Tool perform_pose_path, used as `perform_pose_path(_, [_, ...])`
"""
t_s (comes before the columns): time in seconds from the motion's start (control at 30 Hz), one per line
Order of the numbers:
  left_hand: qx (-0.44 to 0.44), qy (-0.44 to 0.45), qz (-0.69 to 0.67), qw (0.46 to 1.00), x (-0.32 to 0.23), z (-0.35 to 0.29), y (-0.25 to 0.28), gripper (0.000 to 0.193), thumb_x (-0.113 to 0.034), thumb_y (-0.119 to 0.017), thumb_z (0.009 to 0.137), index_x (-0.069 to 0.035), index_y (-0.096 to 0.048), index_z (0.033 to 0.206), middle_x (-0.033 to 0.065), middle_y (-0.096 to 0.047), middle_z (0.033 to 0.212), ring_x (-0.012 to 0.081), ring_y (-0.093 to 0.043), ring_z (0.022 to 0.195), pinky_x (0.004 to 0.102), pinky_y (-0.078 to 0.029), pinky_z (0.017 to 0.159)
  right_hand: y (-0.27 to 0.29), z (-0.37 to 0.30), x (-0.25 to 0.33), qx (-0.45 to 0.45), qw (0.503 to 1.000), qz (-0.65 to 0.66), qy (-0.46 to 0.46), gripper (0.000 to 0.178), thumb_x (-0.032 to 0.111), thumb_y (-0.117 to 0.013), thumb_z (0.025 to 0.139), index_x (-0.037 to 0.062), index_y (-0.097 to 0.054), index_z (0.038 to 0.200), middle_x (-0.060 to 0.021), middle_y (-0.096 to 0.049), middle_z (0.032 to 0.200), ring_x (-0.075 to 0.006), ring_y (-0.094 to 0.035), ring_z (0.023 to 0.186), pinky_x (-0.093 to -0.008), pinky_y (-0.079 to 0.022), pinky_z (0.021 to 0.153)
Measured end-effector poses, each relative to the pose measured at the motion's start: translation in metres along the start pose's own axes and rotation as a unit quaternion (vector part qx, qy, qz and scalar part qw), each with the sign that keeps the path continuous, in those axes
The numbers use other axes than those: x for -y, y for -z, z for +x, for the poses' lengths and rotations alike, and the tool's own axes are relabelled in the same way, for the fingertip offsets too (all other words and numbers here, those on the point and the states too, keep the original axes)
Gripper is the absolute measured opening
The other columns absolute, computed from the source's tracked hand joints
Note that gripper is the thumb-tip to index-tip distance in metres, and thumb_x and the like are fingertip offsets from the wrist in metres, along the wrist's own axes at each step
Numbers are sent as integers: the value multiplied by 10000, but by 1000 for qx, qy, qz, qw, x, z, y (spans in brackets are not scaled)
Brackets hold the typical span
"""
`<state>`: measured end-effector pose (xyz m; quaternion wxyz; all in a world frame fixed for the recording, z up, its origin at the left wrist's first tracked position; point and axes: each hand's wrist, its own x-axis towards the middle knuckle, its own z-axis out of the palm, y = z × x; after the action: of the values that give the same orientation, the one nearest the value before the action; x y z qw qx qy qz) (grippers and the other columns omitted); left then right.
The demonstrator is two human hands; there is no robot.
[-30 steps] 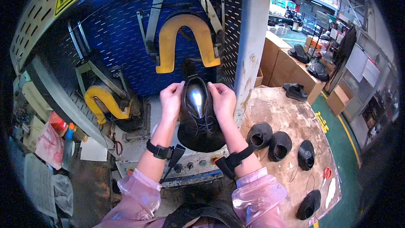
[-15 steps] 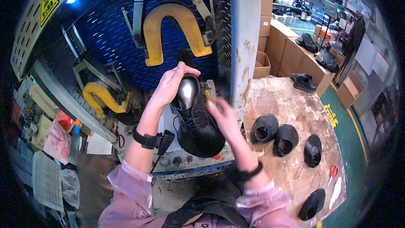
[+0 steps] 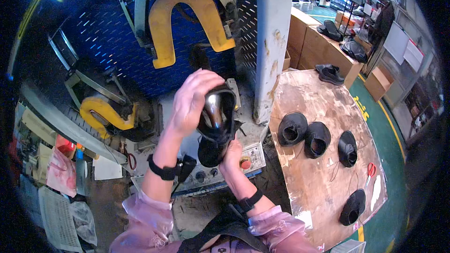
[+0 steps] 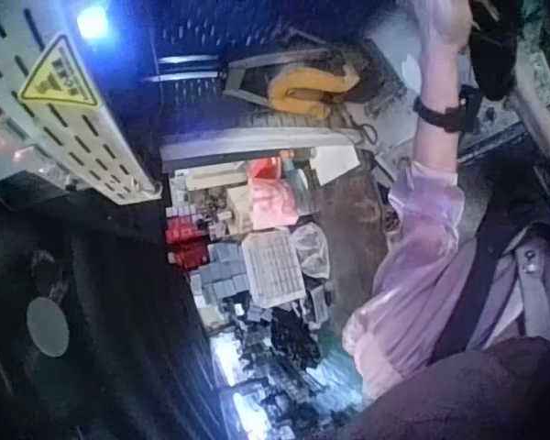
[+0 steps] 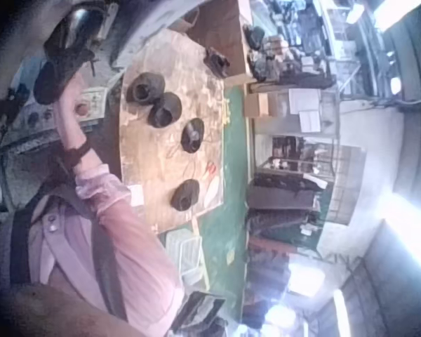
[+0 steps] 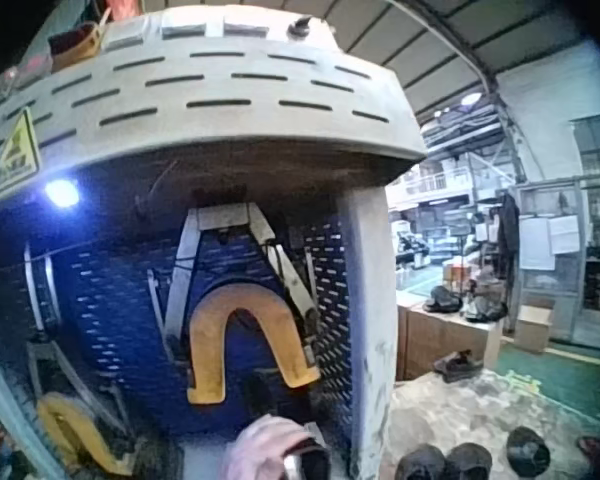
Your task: Shaping and inspecting shoe upper components using a industrial lasting machine.
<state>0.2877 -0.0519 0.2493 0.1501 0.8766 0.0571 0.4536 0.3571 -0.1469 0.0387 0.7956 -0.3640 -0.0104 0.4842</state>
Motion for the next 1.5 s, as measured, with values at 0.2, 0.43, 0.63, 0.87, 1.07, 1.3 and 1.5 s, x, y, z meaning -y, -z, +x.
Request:
perform_pose_path(0.2, [-11,-25,35,999,-10,-15,2,636,-506,-257,946,2,-639,987,145,-608,1020,329,-543,1035,468,-334,997,-40,9,-5,-26,979,-183,81,414,258,-535,907,53,-462,1259,-57,-531,1200,-191,-523,1072,-309,-423,904])
perform_pose_path(0.43, [-64,-22,0,998,-10,-27,-14,640,-494,-223,958,3,-611,1068,159,-572,1136,356,-472,1164,485,-278,1040,-16,122,-22,59,878,-367,303,203,159,-588,827,37,-632,982,-1,-637,834,-144,-588,754,-306,-480,719])
perform_pose_path(0.63, [-187,237,-32,953,-39,-153,-44,445,-303,-314,981,24,-512,1210,180,-530,1214,313,-448,1197,426,-300,1030,-3,131,-23,50,849,-443,285,241,184,-611,814,39,-622,1006,-23,-644,865,-171,-596,795,-323,-480,750])
perform_pose_path(0.87, [-309,491,-381,720,52,-210,-110,411,-263,-508,946,12,-463,1248,82,-538,1205,142,-433,1172,324,-297,1032,-34,108,-25,74,822,-469,314,267,186,-626,801,40,-613,1025,-42,-645,894,-188,-598,827,-334,-477,767])
perform_pose_path(1.07, [-293,422,-503,695,94,-161,-154,254,-168,-522,935,-14,-528,1138,57,-559,1113,150,-490,1047,296,-359,958,-136,139,-1,85,787,-499,353,293,189,-640,790,41,-605,1040,-58,-646,919,-203,-599,855,-344,-475,782])
perform_pose_path(1.3, [-310,418,-611,596,139,-200,-175,244,-7,-586,830,-28,-567,1072,61,-581,1060,157,-556,925,333,-428,881,-13,84,11,76,799,-486,347,342,184,-664,764,40,-589,1066,-81,-639,964,-218,-595,897,-351,-469,805])
perform_pose_path(1.5, [-386,372,-636,555,143,-166,-153,249,-67,-576,831,-24,-573,1076,47,-588,1054,173,-533,1024,329,-399,908,-30,195,-31,1,853,-423,305,446,164,-709,709,38,-558,1109,-119,-618,1050,-236,-579,969,-354,-455,845])
